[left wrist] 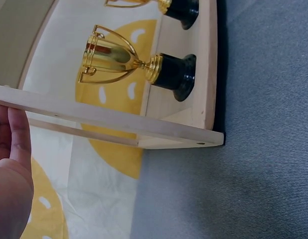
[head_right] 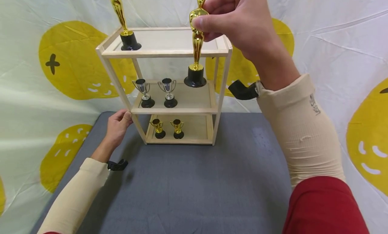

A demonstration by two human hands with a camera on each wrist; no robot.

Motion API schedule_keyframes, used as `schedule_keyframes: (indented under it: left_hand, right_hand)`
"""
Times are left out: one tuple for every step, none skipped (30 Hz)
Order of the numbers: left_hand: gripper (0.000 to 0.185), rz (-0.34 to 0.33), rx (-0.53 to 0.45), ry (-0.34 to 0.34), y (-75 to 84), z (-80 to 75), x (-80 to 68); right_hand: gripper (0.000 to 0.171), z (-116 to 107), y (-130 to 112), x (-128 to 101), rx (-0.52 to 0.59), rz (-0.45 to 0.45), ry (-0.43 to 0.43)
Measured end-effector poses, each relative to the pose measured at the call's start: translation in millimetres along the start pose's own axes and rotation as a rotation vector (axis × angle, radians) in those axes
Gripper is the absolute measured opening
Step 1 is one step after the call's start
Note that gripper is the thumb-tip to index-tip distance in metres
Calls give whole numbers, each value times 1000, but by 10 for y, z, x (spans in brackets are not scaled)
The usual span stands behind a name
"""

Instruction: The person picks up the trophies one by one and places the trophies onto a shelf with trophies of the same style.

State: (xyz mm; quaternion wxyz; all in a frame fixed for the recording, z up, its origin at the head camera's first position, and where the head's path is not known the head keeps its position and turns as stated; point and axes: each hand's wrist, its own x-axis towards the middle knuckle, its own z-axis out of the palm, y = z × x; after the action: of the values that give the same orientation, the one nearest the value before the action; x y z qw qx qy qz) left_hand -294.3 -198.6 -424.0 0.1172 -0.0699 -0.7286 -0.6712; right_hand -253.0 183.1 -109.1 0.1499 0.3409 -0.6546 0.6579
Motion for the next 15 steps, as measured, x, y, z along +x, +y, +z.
schedule_keyframes:
  left_hand:
    - [38,3,1,0,0,3,4]
    - [38,4,0,-1,1,5,5]
    - [38,6,-2,-2,-2,7,7]
    - [39,8,-3,-4,-5,9,7]
    - [39,9,-5,-5,-5,8,7]
    - [39,8,-4,-7,-4,8,5]
    - [39,9,-4,-7,-6,6,5]
    - [40,9,-4,-8,-7,5,4]
    - [41,10,-2,-9,-9,4,6]
    - [42,10,-1,-7,-9,3,7]
    - [42,9,0,-7,-6,3,8]
    - [42,8,0,-5,-5,3,8]
    - [42,8,-1,-4,-3,2,8]
    - [42,7,-2,-4,-1,2,7]
    - [42,6,-2,-3,3,1,4]
  right_hand:
    - [20,5,-5,8,1,0,1]
    - [21,10,-11,15,-1,3,7]
    - [23,17,-17,24,-5,5,14]
    - [24,26,-20,32,-9,8,23]
    - [26,37,-22,40,-16,11,35]
    - [28,48,-25,47,-25,14,45]
    - [29,61,-26,56,-34,15,52]
    - [30,75,-29,65,-47,17,58]
    - [30,88,-33,77,-60,16,56]
    - [30,100,-38,90,-78,12,49]
    - [29,112,-49,105,-103,12,43]
    - [29,123,-57,122,-121,8,34]
    - [28,134,-66,139,-142,7,27]
    - [27,144,-75,156,-158,6,21]
    - [26,152,-80,172,-173,1,12]
